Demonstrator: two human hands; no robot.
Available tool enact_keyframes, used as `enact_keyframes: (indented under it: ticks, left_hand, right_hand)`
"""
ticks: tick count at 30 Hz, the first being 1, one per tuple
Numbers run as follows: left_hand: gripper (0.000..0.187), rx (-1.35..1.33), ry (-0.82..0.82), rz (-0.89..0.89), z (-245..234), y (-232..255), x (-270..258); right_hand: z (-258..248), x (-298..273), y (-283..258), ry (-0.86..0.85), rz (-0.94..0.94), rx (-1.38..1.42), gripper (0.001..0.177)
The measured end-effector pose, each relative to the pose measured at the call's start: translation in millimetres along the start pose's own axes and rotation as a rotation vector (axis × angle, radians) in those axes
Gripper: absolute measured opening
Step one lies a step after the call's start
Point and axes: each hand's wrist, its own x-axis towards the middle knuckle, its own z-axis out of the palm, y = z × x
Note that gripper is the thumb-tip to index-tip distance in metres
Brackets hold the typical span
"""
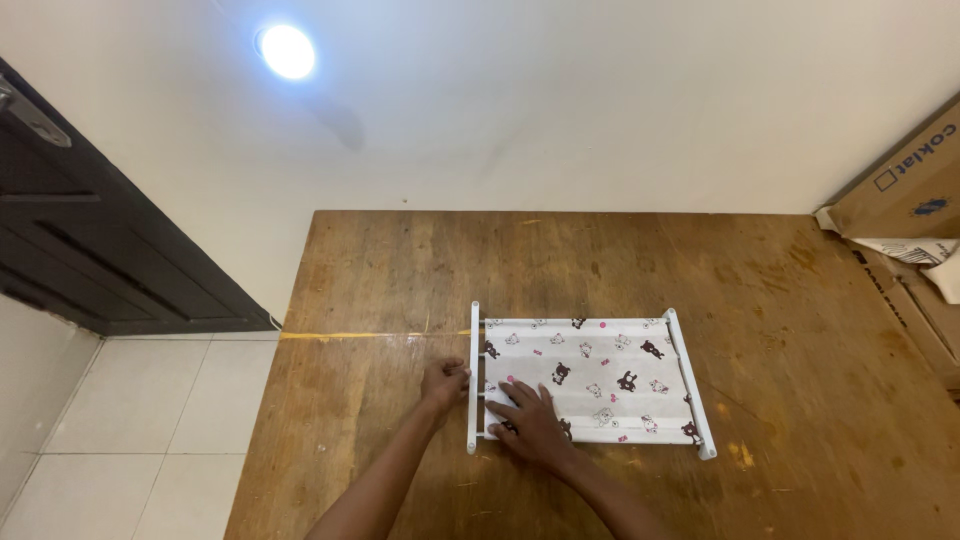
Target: The person disassembles a small multi-tiered fabric shelf unit. They remove the top shelf, then detach the fabric panels and metal rods from the frame, placing the components on a wooden table. The person continues to remove additional fabric panels and rods from the remaining structure.
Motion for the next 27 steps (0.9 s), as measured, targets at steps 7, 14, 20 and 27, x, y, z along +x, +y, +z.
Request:
enact_keyframes:
  ticks: [7, 14, 20, 27]
  left_hand:
    - [0.030, 0.177, -0.187, -0.066, -15, -5, -32]
    - [0.029, 0.370, -0.409, 0.206, -15, 3, -58]
    - [0.034, 0.252, -0.254, 0.052, -3, -9, -62]
    - [0.046, 0.126, -0.224, -0.036, 6, -23, -63]
  right_hand:
    - [-9, 11, 4, -0.178, -0.115, -0.155, 0.045]
    - [-11, 24, 6, -0.066, -0.142, -0.018, 0.028]
    - [-1, 16, -1, 0.050, -0.182, -0.018, 0.021]
    - [-2, 13, -5, 0.081, -0.149, -0.030, 0.018]
